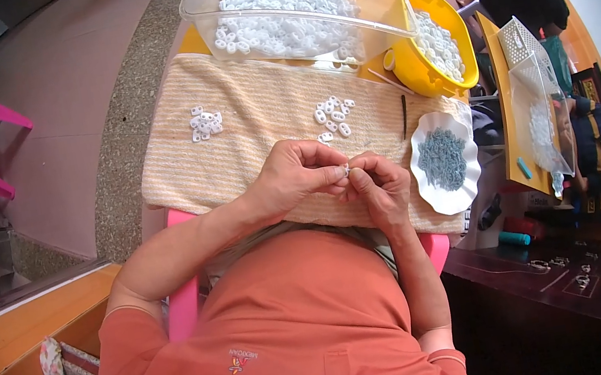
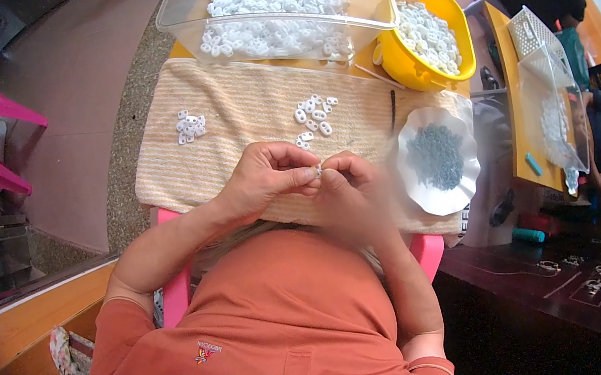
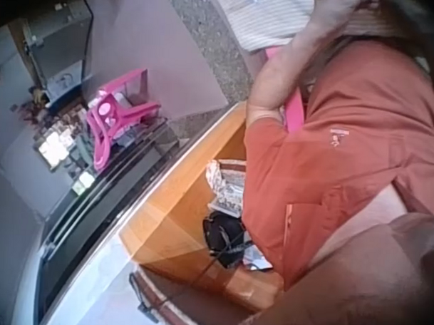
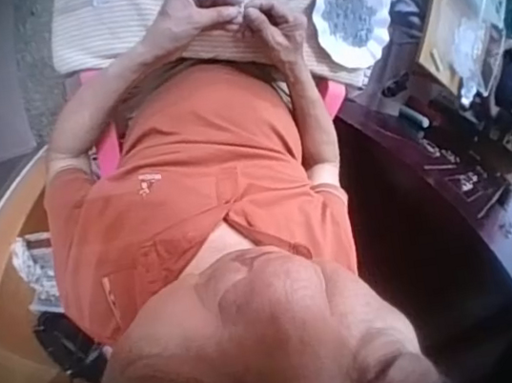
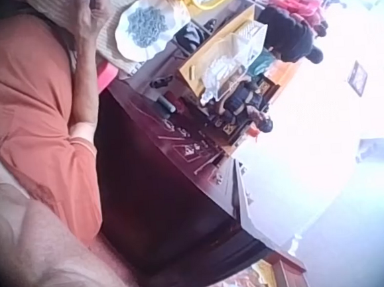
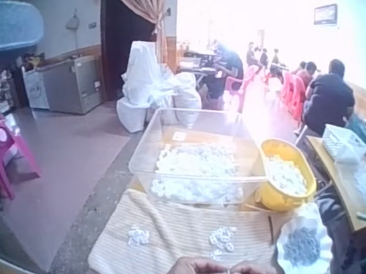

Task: Sorting and handling small white plastic components at a workbench.

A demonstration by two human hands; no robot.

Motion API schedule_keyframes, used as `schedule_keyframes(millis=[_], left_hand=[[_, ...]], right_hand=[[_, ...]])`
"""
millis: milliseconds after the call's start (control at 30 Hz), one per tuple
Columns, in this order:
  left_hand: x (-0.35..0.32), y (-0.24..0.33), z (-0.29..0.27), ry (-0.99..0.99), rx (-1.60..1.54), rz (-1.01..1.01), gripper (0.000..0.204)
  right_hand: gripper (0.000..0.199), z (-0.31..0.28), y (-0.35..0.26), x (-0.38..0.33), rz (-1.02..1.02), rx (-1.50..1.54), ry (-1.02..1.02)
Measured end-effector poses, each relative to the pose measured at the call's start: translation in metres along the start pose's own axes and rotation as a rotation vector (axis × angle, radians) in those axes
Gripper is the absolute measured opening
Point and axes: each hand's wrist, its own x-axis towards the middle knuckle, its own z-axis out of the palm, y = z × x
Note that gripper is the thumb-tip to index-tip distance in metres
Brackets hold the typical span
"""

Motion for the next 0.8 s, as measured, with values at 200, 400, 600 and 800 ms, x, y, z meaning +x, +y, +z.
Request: schedule_keyframes(millis=[200, 400, 600, 800], left_hand=[[0.0003, -0.0023, 0.0018, 0.005, 0.021, 0.034, 0.018], [0.0009, 0.0012, 0.0030, 0.009, 0.011, 0.033, 0.018], [0.0018, -0.0002, 0.0003, 0.006, 0.003, 0.019, 0.018], [0.0027, -0.0024, -0.0021, -0.003, -0.042, 0.009, 0.019]], right_hand=[[0.010, -0.0016, 0.0041, -0.0003, -0.045, -0.038, 0.018], [0.011, -0.0022, 0.0038, 0.0015, -0.054, -0.047, 0.014], [0.012, 0.0030, -0.0003, -0.0002, -0.012, 0.060, 0.044], [0.012, 0.0029, -0.0020, 0.0001, -0.005, 0.082, 0.033]])
